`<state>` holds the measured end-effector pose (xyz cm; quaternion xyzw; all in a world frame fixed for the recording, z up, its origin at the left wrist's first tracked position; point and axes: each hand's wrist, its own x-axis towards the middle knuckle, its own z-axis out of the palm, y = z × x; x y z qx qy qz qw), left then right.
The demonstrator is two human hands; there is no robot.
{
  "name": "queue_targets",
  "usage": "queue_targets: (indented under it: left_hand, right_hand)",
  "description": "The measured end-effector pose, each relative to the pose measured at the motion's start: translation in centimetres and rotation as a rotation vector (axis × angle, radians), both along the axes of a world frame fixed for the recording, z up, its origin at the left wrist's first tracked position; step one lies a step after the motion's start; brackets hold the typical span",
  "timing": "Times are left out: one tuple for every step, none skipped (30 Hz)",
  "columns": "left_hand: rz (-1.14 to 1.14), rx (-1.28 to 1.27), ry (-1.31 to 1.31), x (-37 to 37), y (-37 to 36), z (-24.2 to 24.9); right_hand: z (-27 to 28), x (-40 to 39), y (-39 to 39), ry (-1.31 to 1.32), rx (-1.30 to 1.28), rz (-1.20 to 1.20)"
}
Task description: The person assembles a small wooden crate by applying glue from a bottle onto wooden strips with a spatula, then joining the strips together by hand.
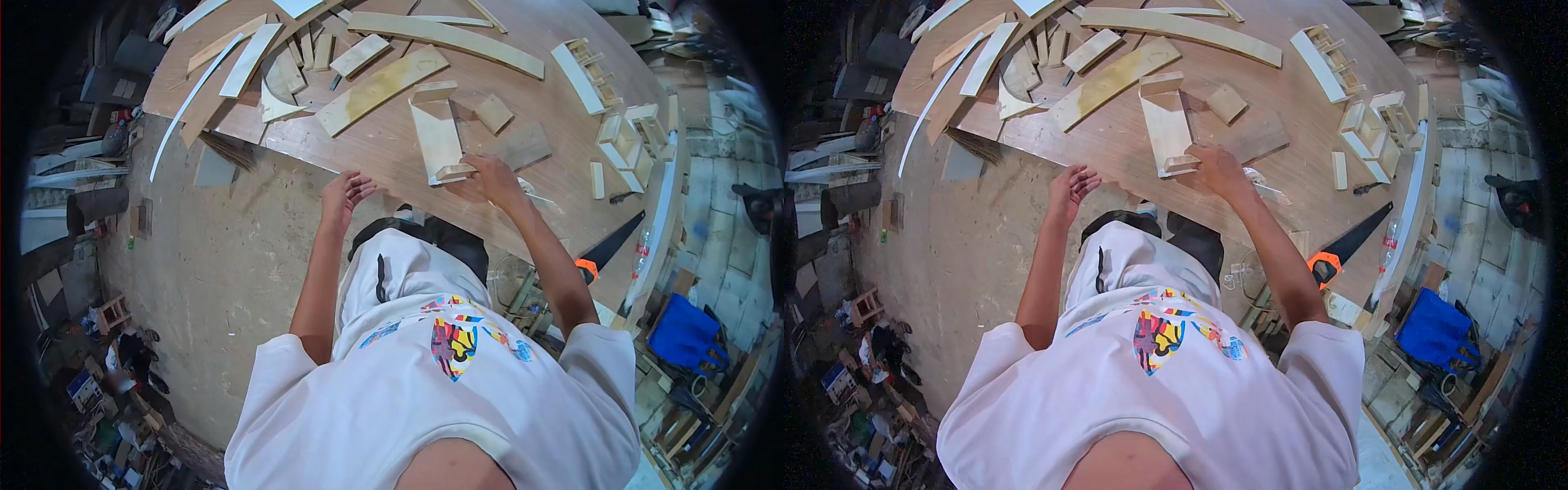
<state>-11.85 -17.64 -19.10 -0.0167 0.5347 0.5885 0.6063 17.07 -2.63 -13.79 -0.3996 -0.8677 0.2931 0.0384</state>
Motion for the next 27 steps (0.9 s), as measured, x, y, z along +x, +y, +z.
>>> queue_targets:
  left_hand:
    - [0.027,0.003,0.015,-0.4,-0.2,0.0]
    - [0.029,0.001,0.015,-0.7,-0.4,-0.1]
    - [0.034,0.006,0.02,-1.0,-0.6,-0.3]
    - [0.039,0.012,0.026,-1.1,-0.8,-0.5]
    - [0.038,0.011,0.025,-1.2,-0.9,-0.7]
    - [0.023,0.002,0.03,-1.2,-0.9,-0.9]
    - [0.006,-0.008,0.035,-1.3,-1.0,-1.0]
    - [0.005,-0.009,0.035,-1.3,-1.0,-1.2]
    - [-0.025,-0.034,0.055,-1.2,-0.9,-1.1]
    - [-0.054,-0.06,0.076,-1.3,-0.8,-1.1]
    - [-0.055,-0.062,0.077,-1.2,-0.7,-1.2]
    - [-0.054,-0.063,0.08,-1.1,-0.6,-0.9]
    - [-0.054,-0.064,0.084,-1.0,-0.4,-0.7]
    - [-0.056,-0.066,0.084,-0.9,-0.2,-0.4]
    - [-0.061,-0.067,0.098,-0.8,-0.1,-0.3]
    - [-0.066,-0.068,0.112,-0.7,0.1,-0.1]
    - [-0.068,-0.069,0.112,-0.6,0.3,0.1]
    - [-0.091,-0.081,0.158,-0.6,0.6,0.3]
    - [-0.114,-0.092,0.204,-0.4,0.8,0.4]
    - [-0.116,-0.092,0.204,-0.2,1.1,0.3]
    - [-0.181,-0.044,0.309,0.0,1.4,0.3]
    - [-0.247,0.005,0.414,0.2,1.7,0.2]
    - [-0.25,0.004,0.414,0.6,2.1,0.2]
    - [-0.383,0.101,0.578,1.2,2.7,0.5]
    - [-0.517,0.2,0.739,1.9,3.3,1.1]
    - [-0.522,0.199,0.738,2.7,3.9,1.7]
    - [-0.629,0.28,0.831,3.6,4.5,2.6]
  right_hand:
    - [-0.1,0.0,-0.2,0.008,0.009,0.019]
    - [-0.3,0.0,-0.4,0.008,0.007,0.02]
    - [-0.2,-0.2,-0.6,-0.02,-0.002,0.014]
    - [-0.2,-0.3,-0.8,-0.047,-0.01,0.007]
    - [-0.1,-0.4,-1.0,-0.047,-0.012,0.005]
    - [-0.1,-0.5,-1.2,-0.06,-0.027,-0.003]
    - [-0.1,-0.5,-1.3,-0.073,-0.044,-0.011]
    - [-0.2,-0.6,-1.3,-0.073,-0.045,-0.013]
    - [-0.2,-0.6,-1.3,-0.064,-0.051,-0.002]
    - [-0.2,-0.7,-1.3,-0.056,-0.058,0.01]
    - [-0.3,-0.8,-1.4,-0.055,-0.059,0.009]
    - [-0.2,-0.9,-1.5,-0.071,-0.051,0.002]
    - [-0.1,-1.1,-1.6,-0.087,-0.043,-0.006]
    - [-0.1,-1.1,-1.6,-0.087,-0.045,-0.008]
    - [-0.2,-1.1,-1.7,-0.082,-0.041,-0.003]
    - [-0.2,-1.1,-1.7,-0.076,-0.036,0.003]
    - [-0.3,-1.1,-1.7,-0.076,-0.037,0.001]
    - [-0.4,-1.2,-1.8,-0.083,-0.028,-0.007]
    - [-0.5,-1.2,-1.8,-0.09,-0.019,-0.015]
    - [-0.5,-1.1,-1.8,-0.09,-0.02,-0.018]
    - [-0.6,-1.1,-1.9,-0.087,-0.007,-0.01]
    - [-0.6,-1.1,-1.9,-0.083,0.005,-0.002]
    - [-0.6,-1.1,-1.9,-0.083,0.003,-0.004]
    - [-0.4,-1.2,-1.9,-0.087,0.01,0.002]
    - [-0.4,-1.2,-2.0,-0.092,0.016,0.008]
    - [-0.7,-1.1,-2.0,-0.092,0.013,0.004]
    - [-1.2,-1.0,-1.8,-0.091,0.03,0.024]
